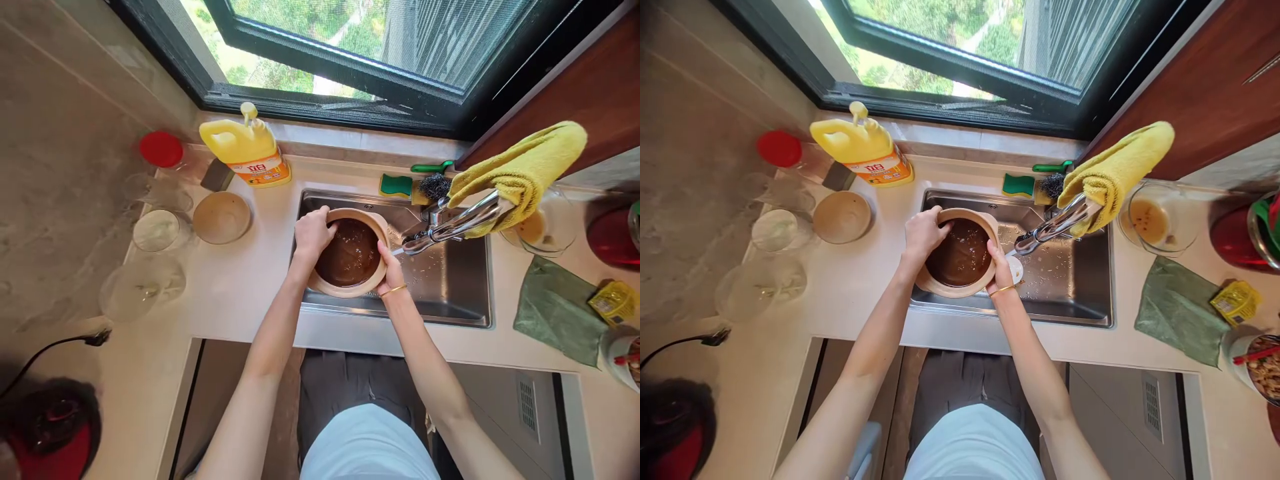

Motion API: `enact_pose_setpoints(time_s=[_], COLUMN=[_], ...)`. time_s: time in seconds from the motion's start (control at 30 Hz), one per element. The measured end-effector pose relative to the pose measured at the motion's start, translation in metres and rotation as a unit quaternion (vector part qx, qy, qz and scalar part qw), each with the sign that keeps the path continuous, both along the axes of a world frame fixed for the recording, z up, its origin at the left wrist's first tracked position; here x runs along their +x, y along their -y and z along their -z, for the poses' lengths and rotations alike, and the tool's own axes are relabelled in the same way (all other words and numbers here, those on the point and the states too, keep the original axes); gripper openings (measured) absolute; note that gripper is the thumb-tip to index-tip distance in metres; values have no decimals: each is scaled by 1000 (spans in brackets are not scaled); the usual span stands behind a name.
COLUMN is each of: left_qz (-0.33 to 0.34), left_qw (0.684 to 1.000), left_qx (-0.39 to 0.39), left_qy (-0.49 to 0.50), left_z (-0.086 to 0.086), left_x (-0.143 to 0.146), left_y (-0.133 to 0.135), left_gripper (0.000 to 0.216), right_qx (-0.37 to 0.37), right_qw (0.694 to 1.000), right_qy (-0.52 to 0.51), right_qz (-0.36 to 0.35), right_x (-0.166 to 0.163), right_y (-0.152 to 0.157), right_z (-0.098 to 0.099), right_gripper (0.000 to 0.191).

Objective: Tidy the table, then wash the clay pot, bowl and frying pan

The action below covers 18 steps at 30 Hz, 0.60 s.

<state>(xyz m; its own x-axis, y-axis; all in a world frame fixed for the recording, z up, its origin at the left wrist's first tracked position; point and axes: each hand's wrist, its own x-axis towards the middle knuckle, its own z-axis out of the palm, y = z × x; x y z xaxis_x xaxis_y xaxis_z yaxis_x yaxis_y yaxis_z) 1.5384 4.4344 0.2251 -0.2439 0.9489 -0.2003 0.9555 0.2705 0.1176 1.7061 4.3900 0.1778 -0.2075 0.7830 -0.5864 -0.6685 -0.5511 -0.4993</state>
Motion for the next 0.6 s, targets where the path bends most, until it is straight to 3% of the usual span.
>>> enact_pose_setpoints(time_s=[0.2,0.37,0.47,0.6], left_qz=[45,56,56,36], left_qw=[999,998,998,999], left_qx=[17,26,24,14], left_qy=[-12,-17,-16,-24], left_z=[-46,-83,-92,-85], left_x=[-6,-8,-8,-6], left_y=[-1,6,9,8], left_gripper=[32,34,32,31], right_qx=[17,46,45,39], right_qw=[999,998,998,998], right_qy=[-31,-39,-46,-53], right_qz=[10,19,14,0], right_x=[-4,-6,-7,-7], right_y=[2,1,1,6], right_z=[-38,-46,-43,-39], right_gripper=[33,26,26,33])
